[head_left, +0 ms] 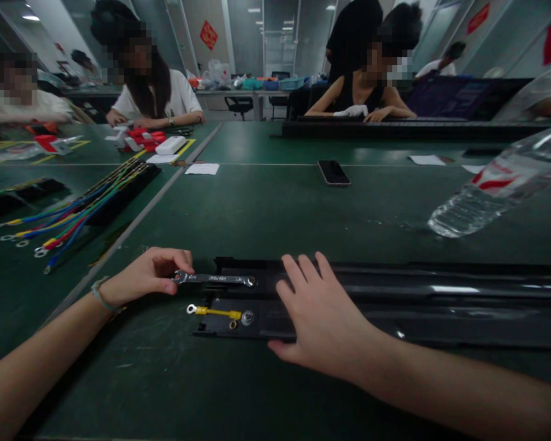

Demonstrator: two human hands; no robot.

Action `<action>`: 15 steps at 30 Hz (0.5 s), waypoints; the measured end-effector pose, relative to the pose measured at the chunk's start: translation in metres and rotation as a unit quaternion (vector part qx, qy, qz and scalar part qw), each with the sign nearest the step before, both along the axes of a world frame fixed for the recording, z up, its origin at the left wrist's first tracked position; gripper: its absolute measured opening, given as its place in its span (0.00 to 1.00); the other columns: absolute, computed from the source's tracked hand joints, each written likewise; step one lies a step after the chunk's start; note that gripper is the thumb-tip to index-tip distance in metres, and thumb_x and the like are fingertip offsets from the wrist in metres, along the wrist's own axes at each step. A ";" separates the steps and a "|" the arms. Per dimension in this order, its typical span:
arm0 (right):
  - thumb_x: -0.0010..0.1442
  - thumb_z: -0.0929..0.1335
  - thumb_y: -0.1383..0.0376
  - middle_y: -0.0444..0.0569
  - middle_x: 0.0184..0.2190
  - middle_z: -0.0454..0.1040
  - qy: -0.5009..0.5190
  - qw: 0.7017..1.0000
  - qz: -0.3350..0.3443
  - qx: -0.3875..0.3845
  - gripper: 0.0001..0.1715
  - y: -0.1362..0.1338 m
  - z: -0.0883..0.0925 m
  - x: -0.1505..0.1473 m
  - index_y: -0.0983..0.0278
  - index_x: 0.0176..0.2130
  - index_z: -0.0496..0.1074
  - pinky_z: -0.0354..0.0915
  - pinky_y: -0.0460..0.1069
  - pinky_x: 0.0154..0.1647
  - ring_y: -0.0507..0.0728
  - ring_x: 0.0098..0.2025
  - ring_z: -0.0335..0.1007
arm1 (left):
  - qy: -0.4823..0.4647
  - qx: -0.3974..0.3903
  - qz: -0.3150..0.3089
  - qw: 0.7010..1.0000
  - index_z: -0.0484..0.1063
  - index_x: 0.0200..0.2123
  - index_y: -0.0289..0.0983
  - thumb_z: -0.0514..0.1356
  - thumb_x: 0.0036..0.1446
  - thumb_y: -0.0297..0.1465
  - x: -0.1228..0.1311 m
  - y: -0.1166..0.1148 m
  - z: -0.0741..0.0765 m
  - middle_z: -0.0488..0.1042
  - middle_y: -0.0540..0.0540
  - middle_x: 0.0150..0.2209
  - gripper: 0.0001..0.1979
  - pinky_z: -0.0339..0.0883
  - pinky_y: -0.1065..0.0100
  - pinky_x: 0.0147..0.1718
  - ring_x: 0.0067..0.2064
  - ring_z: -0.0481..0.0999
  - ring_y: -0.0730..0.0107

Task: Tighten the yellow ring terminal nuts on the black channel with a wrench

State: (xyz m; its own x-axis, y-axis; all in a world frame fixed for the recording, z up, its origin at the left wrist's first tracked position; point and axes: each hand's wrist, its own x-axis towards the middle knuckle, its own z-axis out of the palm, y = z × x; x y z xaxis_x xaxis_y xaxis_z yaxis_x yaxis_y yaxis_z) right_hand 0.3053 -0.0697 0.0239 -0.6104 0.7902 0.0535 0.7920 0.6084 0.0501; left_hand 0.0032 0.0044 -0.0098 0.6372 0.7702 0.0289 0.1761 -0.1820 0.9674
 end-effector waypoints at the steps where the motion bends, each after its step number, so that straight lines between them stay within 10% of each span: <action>1: 0.46 0.60 0.43 0.68 0.55 0.55 -0.001 1.000 0.000 -0.002 0.38 0.000 0.000 0.000 0.70 0.43 0.68 0.42 0.67 0.52 0.73 0.55 0.49 | -0.004 -0.004 -0.007 1.000 0.72 0.29 0.36 0.66 0.41 0.35 0.001 0.000 0.000 0.66 0.49 0.26 0.12 0.57 0.73 0.26 0.29 0.64 0.70; 15: 0.47 0.58 0.42 0.67 0.55 0.55 -0.009 1.000 0.000 -0.016 0.39 0.000 0.003 0.001 0.70 0.45 0.67 0.41 0.68 0.52 0.73 0.55 0.49 | -0.013 -0.048 0.009 0.999 0.70 0.27 0.36 0.66 0.39 0.29 0.002 -0.003 0.002 0.66 0.49 0.26 0.10 0.58 0.72 0.26 0.28 0.64 0.70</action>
State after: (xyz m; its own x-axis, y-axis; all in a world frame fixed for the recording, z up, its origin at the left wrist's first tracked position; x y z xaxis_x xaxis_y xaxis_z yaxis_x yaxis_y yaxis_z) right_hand 0.3059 -0.0702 0.0270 -0.6113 0.7912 0.0181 0.7910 0.6102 0.0449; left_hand 0.0056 0.0017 -0.0081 0.6234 0.7814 -0.0286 0.1531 -0.0861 0.9845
